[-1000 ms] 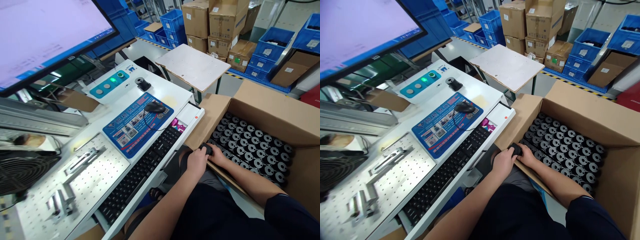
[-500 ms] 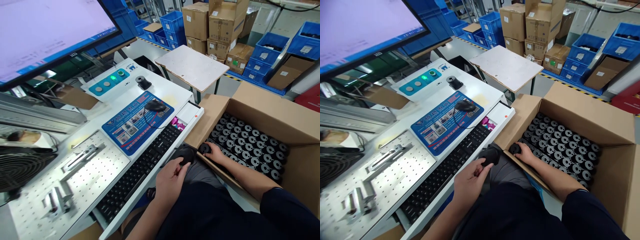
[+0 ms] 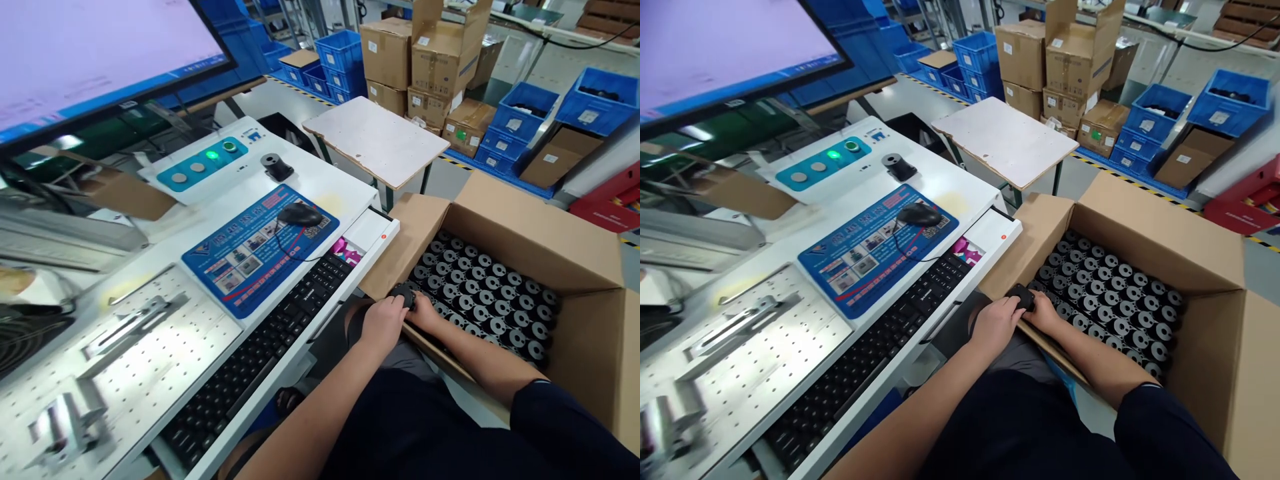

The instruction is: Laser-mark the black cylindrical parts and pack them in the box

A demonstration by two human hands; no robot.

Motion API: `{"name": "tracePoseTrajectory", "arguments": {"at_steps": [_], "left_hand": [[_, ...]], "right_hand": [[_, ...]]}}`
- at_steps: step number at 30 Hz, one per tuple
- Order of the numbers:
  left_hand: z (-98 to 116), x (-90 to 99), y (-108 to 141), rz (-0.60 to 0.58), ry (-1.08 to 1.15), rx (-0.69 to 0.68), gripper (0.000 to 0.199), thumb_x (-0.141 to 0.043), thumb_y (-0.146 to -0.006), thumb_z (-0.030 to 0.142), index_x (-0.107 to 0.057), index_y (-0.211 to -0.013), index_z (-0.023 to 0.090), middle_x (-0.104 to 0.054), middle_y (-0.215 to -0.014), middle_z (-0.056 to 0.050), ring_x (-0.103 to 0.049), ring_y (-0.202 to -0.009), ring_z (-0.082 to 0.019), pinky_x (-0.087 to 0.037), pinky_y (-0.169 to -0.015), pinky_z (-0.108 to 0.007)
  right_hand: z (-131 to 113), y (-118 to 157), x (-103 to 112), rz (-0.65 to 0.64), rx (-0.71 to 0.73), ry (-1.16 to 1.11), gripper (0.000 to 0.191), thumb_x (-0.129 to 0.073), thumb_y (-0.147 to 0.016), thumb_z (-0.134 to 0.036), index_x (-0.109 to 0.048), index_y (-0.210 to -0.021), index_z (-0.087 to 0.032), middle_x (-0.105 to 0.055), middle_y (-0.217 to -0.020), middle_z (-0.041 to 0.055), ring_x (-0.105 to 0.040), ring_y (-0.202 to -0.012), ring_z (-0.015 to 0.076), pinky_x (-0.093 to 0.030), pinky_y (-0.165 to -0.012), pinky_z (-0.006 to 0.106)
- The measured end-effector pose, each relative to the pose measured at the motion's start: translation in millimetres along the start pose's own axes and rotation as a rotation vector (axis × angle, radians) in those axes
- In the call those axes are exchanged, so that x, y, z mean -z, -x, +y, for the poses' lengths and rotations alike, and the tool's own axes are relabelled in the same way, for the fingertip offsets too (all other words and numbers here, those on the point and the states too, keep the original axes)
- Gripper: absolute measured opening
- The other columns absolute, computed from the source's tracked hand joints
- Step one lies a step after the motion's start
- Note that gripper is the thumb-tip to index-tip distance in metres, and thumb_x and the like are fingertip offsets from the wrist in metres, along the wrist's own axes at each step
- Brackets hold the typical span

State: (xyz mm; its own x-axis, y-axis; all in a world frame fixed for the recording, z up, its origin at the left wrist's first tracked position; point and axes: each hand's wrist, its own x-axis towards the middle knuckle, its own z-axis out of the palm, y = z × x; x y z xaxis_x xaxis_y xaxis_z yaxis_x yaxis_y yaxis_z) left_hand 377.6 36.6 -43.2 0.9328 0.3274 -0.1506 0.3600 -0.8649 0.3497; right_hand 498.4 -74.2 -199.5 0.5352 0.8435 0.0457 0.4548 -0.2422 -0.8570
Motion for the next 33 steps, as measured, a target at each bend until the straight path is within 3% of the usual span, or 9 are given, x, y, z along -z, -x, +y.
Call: {"name": "tracePoseTrajectory", "arguments": {"at_steps": [5,29,33], "left_hand": [[-8,-6.4,-9,-0.077,-0.03,0.02,0.007,-0.064,-0.097,0.022,-0.064,-0.101,0.016,-0.069,-0.096,-0.01,-0.067,-0.093,-0.028,-0.047,-0.075,-0.036],[-8,-1.9,-10,-0.102,-0.008,0.08,0.012,-0.064,-0.097,0.026,-0.062,-0.108,0.019,-0.071,-0.096,-0.008,-0.068,-0.094,-0.028,-0.047,-0.076,-0.035],[-5,-1.5,-12,-0.112,-0.034,0.09,0.012,-0.064,-0.097,0.025,-0.063,-0.107,0.019,-0.07,-0.098,-0.009,-0.067,-0.094,-0.029,-0.047,-0.075,-0.036]], "right_hand": [[-1,-2,0,-0.015,-0.015,-0.027,0.063,-0.079,-0.068,-0.012,-0.066,-0.129,-0.019,-0.068,-0.136,0.0152,-0.064,-0.127,0.0317,-0.048,-0.112,0.049],[2,-3,0,-0.042,-0.027,-0.01,0.071,-0.081,-0.073,-0.019,-0.059,-0.141,-0.02,-0.067,-0.138,0.014,-0.063,-0.129,0.0304,-0.046,-0.113,0.047],[1,2,11,-0.08,-0.067,-0.017,0.086,-0.083,-0.069,-0.018,-0.051,-0.148,-0.015,-0.061,-0.145,0.0182,-0.058,-0.135,0.0328,-0.044,-0.117,0.05]]}}
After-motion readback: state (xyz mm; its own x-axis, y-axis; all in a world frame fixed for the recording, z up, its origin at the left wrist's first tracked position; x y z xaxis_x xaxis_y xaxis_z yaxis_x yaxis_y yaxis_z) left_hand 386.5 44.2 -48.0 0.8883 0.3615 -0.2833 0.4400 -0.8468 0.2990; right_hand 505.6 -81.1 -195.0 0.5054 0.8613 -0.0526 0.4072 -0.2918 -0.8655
